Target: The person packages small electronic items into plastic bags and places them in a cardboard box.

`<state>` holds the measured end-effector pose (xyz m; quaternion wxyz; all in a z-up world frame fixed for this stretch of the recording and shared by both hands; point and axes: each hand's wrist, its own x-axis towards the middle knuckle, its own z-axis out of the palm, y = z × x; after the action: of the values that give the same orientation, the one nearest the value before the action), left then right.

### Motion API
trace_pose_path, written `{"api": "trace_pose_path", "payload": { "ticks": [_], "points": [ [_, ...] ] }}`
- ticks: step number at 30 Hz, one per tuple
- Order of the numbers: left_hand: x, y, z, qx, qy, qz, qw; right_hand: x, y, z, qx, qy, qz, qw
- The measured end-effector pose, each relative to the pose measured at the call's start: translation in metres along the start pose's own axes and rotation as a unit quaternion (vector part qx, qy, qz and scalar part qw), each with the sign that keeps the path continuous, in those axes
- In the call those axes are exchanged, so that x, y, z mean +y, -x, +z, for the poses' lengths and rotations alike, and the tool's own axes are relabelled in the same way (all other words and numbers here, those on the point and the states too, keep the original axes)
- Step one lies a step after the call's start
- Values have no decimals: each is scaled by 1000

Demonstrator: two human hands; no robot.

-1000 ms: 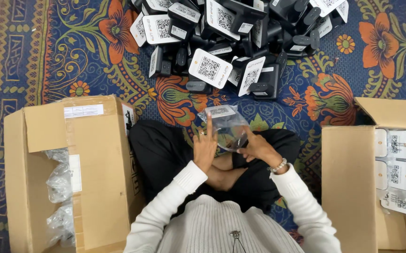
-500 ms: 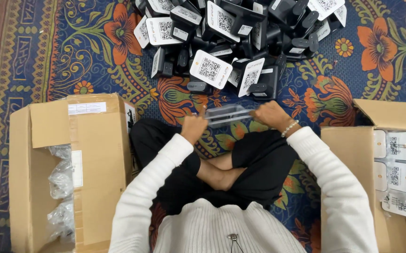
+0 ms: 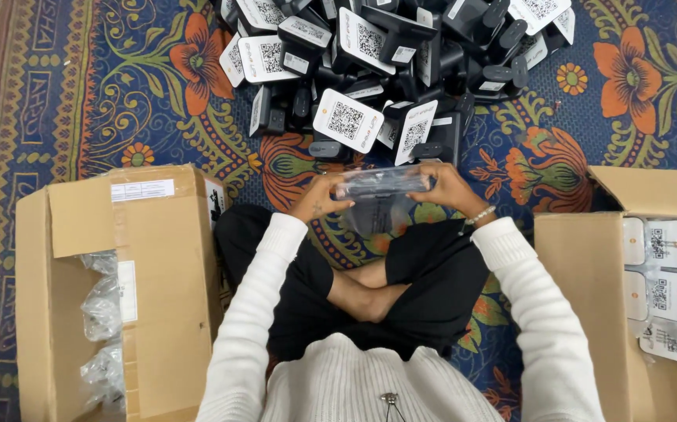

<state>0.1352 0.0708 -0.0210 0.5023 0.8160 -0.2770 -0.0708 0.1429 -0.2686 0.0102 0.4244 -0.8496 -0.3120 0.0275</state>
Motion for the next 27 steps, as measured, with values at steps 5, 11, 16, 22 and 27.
{"api": "trace_pose_path", "payload": {
  "ticks": [5,11,16,22,27],
  "points": [
    [-56,1,56,63,121,-71,988,76,31,78,95,-202,128,966],
    [-168,6,111,157,251,-92,951,119,27,143,245,-324,155,901],
    [-94,-2,63,97,277,-90,952,99,22,139,234,-248,98,935],
    [-32,-13,43,-113,-158,-48,980,34,8,115,79,136,59,986],
    [-64,7,94,-104,-433,-109,889,29,14,144,45,312,136,939]
  ]
}}
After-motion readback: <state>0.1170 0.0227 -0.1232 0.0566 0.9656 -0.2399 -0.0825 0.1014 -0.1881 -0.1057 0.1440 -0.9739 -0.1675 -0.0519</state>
